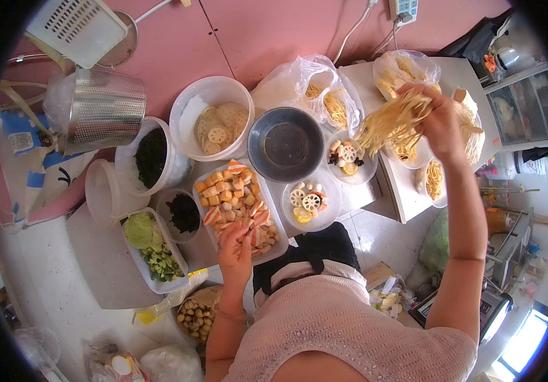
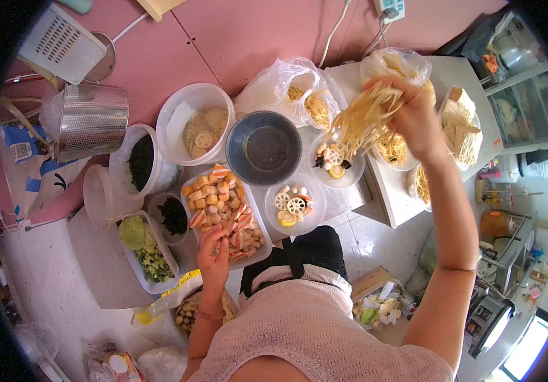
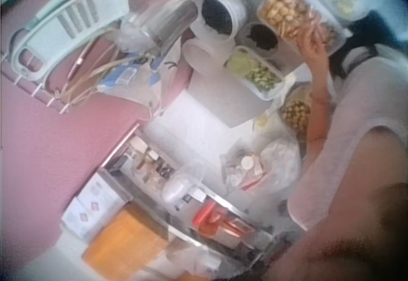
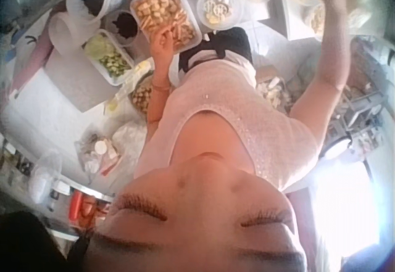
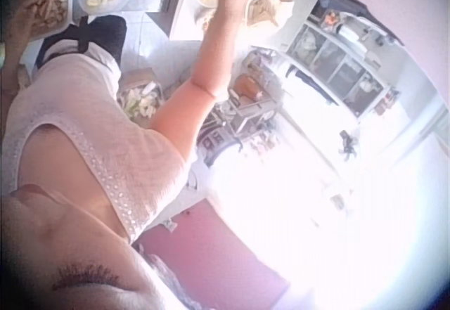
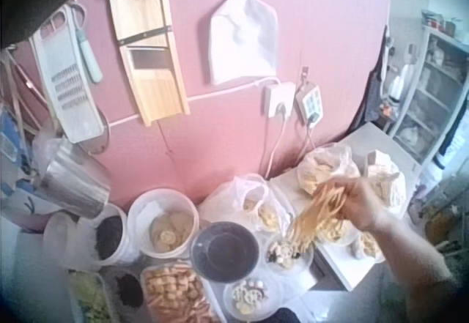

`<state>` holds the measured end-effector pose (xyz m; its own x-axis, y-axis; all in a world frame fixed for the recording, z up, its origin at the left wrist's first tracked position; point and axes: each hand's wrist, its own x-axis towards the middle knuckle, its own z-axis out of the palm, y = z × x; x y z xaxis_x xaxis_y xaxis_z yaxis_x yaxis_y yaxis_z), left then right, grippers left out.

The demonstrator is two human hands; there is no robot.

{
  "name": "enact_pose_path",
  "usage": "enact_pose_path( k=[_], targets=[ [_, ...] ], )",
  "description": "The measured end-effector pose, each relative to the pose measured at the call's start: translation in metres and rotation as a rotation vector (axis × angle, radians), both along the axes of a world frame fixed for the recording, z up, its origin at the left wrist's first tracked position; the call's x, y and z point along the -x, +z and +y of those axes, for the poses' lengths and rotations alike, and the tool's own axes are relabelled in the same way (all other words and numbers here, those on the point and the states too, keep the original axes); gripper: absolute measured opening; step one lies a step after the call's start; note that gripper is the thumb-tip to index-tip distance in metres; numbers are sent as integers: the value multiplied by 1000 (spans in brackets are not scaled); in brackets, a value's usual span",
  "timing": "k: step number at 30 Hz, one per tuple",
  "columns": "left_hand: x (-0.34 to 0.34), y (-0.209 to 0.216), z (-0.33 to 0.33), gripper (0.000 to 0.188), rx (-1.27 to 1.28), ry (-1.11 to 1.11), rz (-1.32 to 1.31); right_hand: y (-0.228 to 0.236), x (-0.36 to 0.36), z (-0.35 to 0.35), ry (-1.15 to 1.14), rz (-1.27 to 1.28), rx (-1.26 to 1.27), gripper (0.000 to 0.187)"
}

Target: The person assembles food items into small bowls on a kitchen counter. They pick up noodles, crab sticks, lotus root slices, and other ingredients from containers and place them into bowls one by one. The person moves between the ingredient station and the cooking area, handling items with their hands.

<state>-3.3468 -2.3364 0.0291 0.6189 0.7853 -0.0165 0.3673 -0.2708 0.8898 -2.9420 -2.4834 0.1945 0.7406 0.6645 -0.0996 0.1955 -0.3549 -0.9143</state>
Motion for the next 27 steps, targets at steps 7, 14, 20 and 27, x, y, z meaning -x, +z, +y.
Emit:
enact_pose_path(
  k=[7,14,20,27],
  targets=[
    [1,-4,1,19,23,-19,33,-182,4,-19,196,-174,299,34],
    [-3,4,3,20,70,-10,66,-206,2,-17,368,-448,609,37],
    [-5,-3,-2,19,75,-5,67,-141,-8,-18,459,-409,609,26],
    [-12,3,-3,19,130,36,85,-132,-25,37,399,-549,280,19]
  ],
)
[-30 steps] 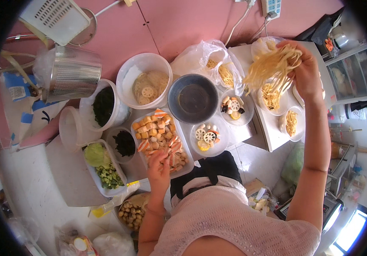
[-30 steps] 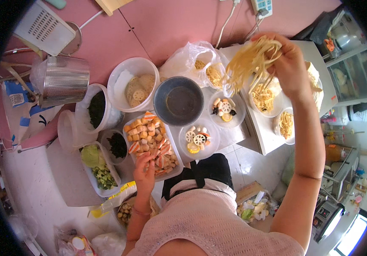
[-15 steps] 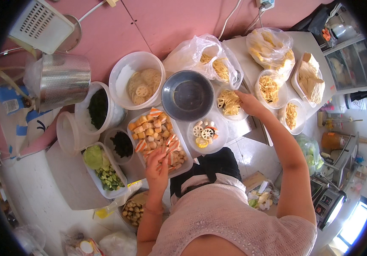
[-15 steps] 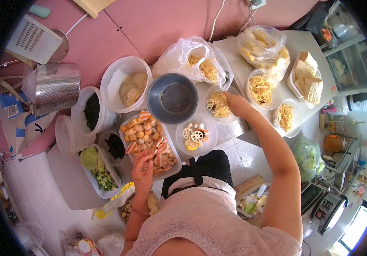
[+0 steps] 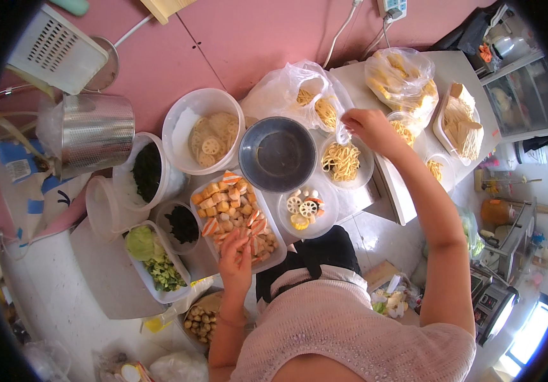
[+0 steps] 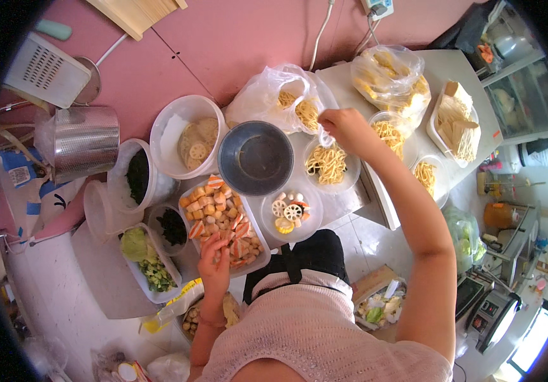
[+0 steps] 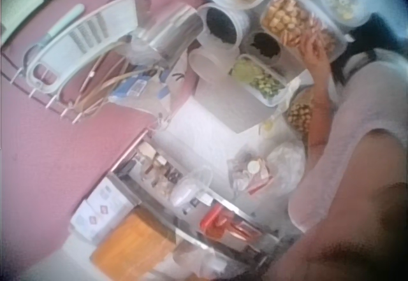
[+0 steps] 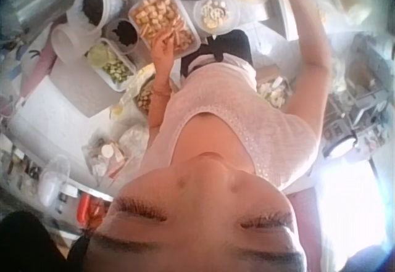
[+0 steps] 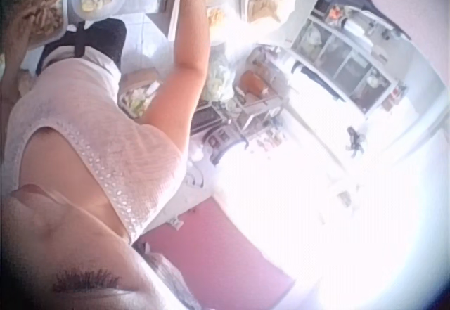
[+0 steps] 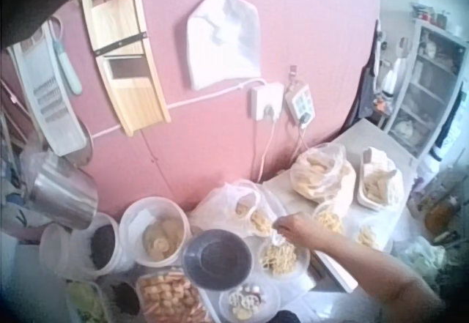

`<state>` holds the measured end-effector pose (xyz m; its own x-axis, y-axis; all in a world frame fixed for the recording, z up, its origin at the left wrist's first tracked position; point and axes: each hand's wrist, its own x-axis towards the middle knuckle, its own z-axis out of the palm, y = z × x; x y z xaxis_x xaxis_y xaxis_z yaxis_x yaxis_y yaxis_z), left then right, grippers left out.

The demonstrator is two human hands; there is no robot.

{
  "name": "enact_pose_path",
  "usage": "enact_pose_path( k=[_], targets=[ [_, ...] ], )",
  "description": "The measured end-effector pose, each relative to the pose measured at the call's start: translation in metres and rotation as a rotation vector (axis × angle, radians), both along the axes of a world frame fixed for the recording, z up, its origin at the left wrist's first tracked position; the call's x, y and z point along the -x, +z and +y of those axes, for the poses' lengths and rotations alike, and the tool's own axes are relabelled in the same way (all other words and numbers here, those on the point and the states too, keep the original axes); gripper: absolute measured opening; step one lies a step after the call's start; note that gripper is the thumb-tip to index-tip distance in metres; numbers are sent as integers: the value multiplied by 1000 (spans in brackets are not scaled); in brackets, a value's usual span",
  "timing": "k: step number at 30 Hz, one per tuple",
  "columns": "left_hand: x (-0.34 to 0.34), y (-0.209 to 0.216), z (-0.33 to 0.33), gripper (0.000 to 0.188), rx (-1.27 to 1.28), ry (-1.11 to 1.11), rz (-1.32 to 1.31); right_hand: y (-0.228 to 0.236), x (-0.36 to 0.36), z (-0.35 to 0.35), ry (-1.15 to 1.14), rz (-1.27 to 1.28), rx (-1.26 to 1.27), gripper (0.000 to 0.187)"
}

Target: The person assembles food items into small bowls on a kitchen counter. They pick up noodles, crab sticks, lotus root slices, and other ingredients from containers and place them into bowls one by one. The person moves between the ingredient station and the cooking area, handling items with their hands.

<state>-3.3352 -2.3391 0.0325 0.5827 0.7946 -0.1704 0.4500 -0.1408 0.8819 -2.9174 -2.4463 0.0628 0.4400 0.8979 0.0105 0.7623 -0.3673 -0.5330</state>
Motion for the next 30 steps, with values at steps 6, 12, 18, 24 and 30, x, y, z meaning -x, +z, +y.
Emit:
enact_pose_path(
  k=[6,12,18,24,30],
  targets=[
    [4,11,-1,19,-93,17,-9,-140,-38,65,-37,-329,61,20],
    [21,-2,-18,22,-128,82,39,-85,-62,110,-24,-201,257,24],
    [18,-7,-18,20,-146,62,28,-9,-72,113,29,-287,-83,20],
    [13,-2,-9,19,-235,30,-30,40,-64,93,-13,-139,-352,29],
    [15,7,-10,19,-100,44,-70,79,-51,74,-219,134,-384,25]
  ],
)
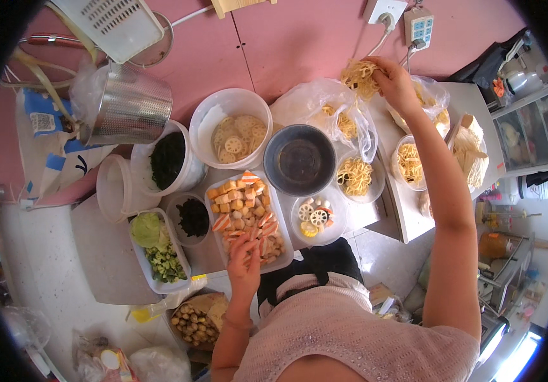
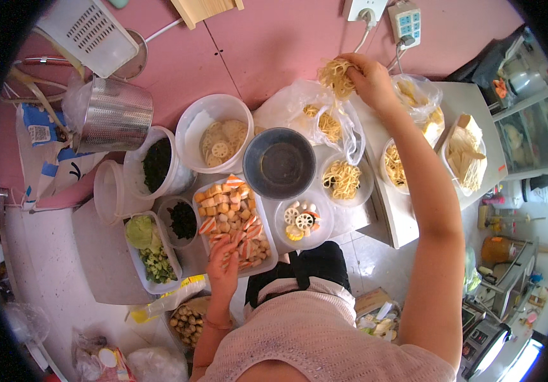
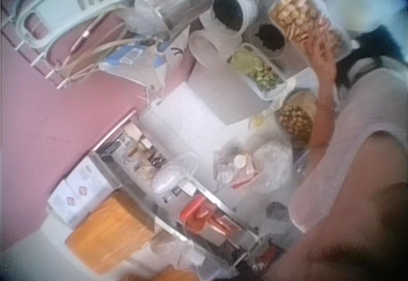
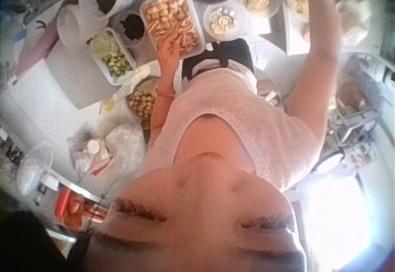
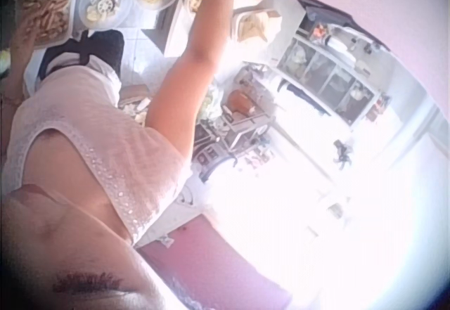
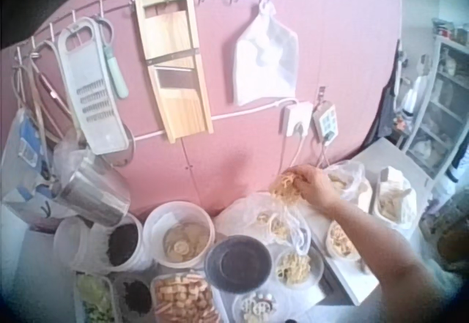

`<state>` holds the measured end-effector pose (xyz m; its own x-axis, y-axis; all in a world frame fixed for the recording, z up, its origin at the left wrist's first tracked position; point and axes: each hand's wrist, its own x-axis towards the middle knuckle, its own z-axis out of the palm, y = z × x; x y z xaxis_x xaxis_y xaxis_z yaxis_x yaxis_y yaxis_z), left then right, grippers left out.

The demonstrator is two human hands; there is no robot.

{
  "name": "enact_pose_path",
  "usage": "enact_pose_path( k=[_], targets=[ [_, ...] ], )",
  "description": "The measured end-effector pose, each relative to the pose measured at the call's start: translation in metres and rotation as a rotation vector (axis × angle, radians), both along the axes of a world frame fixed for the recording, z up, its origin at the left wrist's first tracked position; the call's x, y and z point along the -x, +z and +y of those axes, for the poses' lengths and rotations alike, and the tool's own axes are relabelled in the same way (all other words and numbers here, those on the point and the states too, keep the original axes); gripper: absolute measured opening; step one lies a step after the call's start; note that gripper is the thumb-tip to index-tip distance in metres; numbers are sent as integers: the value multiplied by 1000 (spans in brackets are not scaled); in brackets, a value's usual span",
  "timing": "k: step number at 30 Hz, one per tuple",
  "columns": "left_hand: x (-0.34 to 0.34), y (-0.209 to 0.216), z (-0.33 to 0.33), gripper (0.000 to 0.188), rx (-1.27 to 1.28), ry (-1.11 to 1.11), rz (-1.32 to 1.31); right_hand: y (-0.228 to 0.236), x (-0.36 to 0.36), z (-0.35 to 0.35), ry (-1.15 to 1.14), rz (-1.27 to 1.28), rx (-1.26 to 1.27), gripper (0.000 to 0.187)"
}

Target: The person assembles food items into small bowls on a kitchen counter. They pick up noodles, crab sticks, lotus root slices, and other ingredients from containers and place them into bowls one by one. The person moves between the ingredient station and the cooking area, handling items with their hands.

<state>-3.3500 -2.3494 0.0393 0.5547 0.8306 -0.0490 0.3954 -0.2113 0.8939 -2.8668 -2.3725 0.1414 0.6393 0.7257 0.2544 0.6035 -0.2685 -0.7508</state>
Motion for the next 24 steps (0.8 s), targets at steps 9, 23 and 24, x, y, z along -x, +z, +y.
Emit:
enact_pose_path(
  k=[9,23,24],
  targets=[
    [16,-17,3,19,-87,-72,20,81,82,-66,177,256,-220,27],
    [-13,-14,-5,19,76,-199,-4,-163,217,-119,383,144,541,46],
    [-13,-17,-6,19,59,-210,4,-163,214,-123,359,140,476,48]
  ],
)
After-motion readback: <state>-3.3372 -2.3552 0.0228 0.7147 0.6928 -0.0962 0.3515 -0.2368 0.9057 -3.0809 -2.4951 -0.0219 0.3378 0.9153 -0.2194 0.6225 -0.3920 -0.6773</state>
